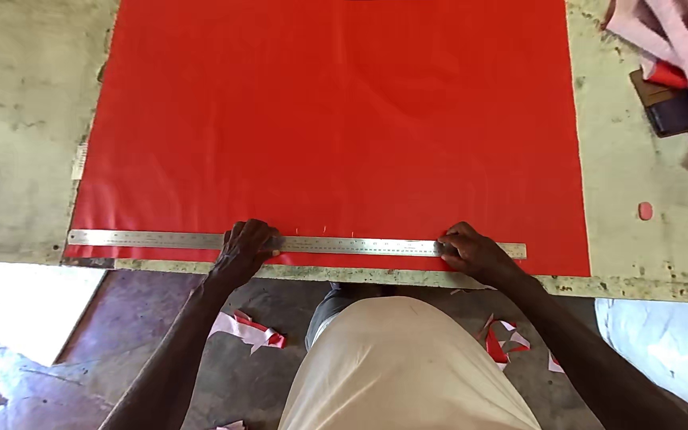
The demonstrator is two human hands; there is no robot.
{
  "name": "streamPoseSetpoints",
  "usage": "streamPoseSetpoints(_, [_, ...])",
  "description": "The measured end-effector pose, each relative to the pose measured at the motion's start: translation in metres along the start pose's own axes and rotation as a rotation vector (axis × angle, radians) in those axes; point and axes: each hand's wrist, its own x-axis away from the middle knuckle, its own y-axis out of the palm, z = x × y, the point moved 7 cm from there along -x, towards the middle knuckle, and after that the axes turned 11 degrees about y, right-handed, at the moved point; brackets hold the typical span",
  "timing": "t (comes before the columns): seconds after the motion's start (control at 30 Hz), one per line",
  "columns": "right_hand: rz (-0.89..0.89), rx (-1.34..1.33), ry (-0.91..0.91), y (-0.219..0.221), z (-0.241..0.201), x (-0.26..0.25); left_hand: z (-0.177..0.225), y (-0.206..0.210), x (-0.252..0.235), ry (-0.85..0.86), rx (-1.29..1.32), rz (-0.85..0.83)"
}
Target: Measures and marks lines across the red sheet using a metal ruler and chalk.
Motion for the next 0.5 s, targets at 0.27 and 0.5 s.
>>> streamPoseSetpoints(0.27, [0.202,-0.132,0.022,-0.003,-0.002,0.02,0.0,-0.001,0.0,-0.008,-0.026,-0.012])
streamPoseSetpoints(0.5, [0.124,-0.895,0.464,-0.01,0.034,0.069,-0.015,0.005,0.004,0.007,0.025,0.038])
